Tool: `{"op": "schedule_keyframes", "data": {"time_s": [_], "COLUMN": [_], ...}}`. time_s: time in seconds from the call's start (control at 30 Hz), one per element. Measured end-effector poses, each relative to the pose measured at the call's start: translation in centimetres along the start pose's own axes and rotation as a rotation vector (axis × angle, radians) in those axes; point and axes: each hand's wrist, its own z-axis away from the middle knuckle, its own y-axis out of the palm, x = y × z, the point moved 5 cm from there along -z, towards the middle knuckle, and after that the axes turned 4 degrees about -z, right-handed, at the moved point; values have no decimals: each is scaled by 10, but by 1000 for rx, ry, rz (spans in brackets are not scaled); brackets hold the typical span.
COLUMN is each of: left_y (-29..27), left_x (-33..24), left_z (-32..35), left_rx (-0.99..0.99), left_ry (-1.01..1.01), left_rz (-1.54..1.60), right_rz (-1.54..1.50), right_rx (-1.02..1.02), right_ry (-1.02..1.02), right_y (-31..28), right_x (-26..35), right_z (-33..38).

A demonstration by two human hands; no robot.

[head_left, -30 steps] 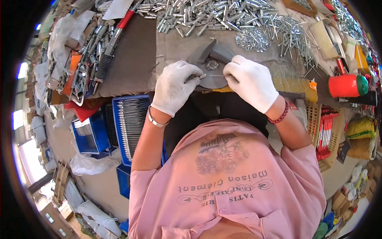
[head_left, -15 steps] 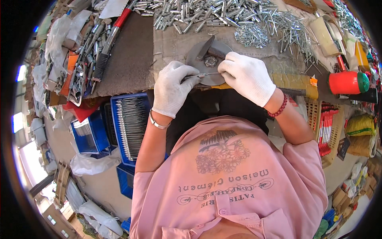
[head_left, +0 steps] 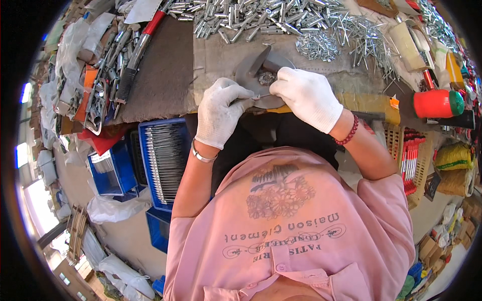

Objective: Assemble metal components by inserting pins into discs and using a hammer to secure them before placing the finished parts into a storage bin.

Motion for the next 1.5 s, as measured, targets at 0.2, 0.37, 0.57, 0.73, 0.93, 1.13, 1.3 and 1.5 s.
{"op": "schedule_keyframes", "data": {"time_s": [0.2,0.37,0.57,0.73,0.93,1.13,1.3,1.5], "left_y": [-3,-1,0,-3,-1,-1,-1,-2], "left_x": [-7,-4,-5,-7,-3,-6,-2,-4], "left_z": [0,1,1,-1,0,-3,-1,-2], "left_rx": [56,74,67,73,80,81,96,88], "left_ry": [-35,10,-16,15,15,43,18,23], "left_rz": [-68,-103,-108,-120,-121,-108,-106,-99], "right_rz": [-50,125,81,-14,270,181,130,182], "right_rx": [-54,174,250,300,565,315,287,311], "right_ry": [124,268,95,89,426,387,422,550], "right_y": [-20,-21,13,13,-19,-23,-37,-24], "right_x": [-24,-72,-84,-90,-96,-109,-100,-98], "right_z": [-15,-61,-83,-88,-69,-67,-67,-53]}}
